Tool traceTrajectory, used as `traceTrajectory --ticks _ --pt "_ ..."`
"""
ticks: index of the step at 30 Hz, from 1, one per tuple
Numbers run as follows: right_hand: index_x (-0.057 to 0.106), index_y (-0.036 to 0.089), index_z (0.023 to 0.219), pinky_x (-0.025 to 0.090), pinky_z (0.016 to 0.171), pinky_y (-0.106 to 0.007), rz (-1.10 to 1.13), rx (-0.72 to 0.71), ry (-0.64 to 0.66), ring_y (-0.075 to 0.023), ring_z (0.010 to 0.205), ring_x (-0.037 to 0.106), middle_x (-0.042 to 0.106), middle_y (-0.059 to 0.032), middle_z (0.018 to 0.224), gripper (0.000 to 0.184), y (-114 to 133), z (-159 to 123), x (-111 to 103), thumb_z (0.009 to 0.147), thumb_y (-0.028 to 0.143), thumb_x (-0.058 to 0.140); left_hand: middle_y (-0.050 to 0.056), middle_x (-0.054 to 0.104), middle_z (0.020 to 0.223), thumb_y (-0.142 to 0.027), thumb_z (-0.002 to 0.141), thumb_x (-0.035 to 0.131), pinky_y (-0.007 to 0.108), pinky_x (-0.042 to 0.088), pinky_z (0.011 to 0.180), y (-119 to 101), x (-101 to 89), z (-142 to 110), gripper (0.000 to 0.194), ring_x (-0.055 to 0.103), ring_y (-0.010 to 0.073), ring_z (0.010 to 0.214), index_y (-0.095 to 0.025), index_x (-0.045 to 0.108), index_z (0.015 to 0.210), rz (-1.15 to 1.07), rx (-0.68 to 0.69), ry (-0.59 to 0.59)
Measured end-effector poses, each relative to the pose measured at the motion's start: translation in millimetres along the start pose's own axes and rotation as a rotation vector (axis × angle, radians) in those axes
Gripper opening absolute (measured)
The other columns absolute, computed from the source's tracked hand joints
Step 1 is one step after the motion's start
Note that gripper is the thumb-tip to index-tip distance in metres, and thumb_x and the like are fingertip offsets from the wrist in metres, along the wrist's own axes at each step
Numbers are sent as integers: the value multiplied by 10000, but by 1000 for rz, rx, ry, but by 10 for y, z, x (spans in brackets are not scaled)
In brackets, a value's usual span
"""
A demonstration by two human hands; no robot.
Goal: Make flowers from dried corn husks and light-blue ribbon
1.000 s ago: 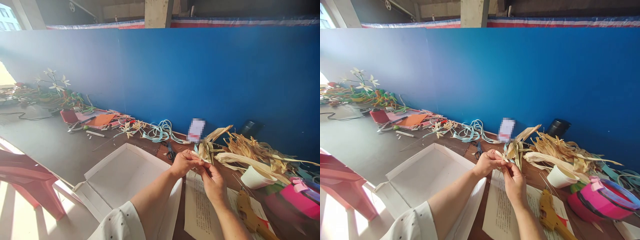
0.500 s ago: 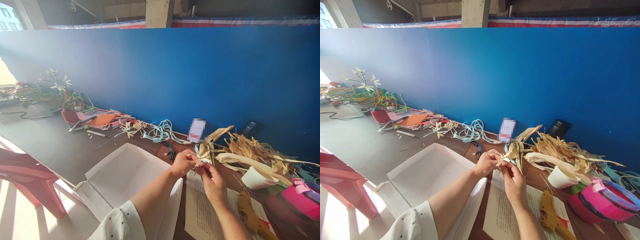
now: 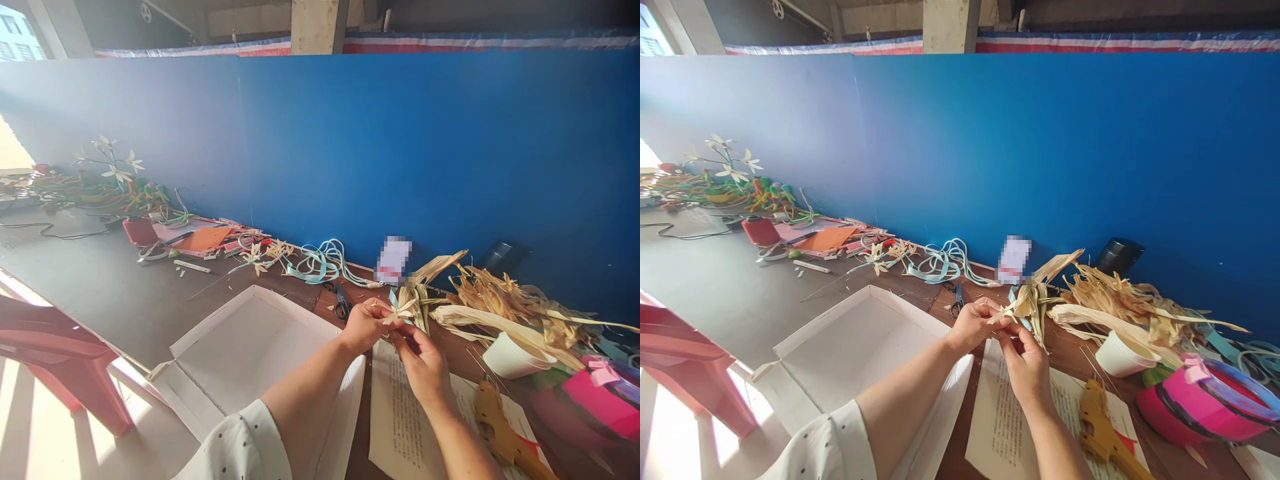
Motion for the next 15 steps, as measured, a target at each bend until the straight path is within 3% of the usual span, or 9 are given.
traceTrajectory --ticks 6,11,15 --pt "712 213 969 467 786 -369 -103 13 -46 -256 842 643 725 -72 912 396 -13 0 -32 769 536 599 33 559 770 -408 609 770 265 441 751 -42 0 -11 286 535 132 773 -138 678 618 47 41 -19" --pt "739 202 931 451 619 -327 -162 16 -55 -228 629 594 647 -30 586 436 28 2 -61 756 574 592 32 545 753 -439 627 753 268 437 737 -9 11 4 315 527 137 769 -135 673 625 83 51 18" --pt "754 197 891 359 468 -278 -129 116 -56 -155 448 447 501 27 438 434 -18 9 -64 711 575 639 38 543 764 -444 625 751 267 438 718 17 16 7 328 531 144 776 -128 660 626 75 43 27"
Point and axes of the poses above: each hand's wrist, its own z-axis towards the middle knuckle, its own x-axis out of the palm, y = z × x, the point moved 6 cm from there along z, towards the middle knuckle
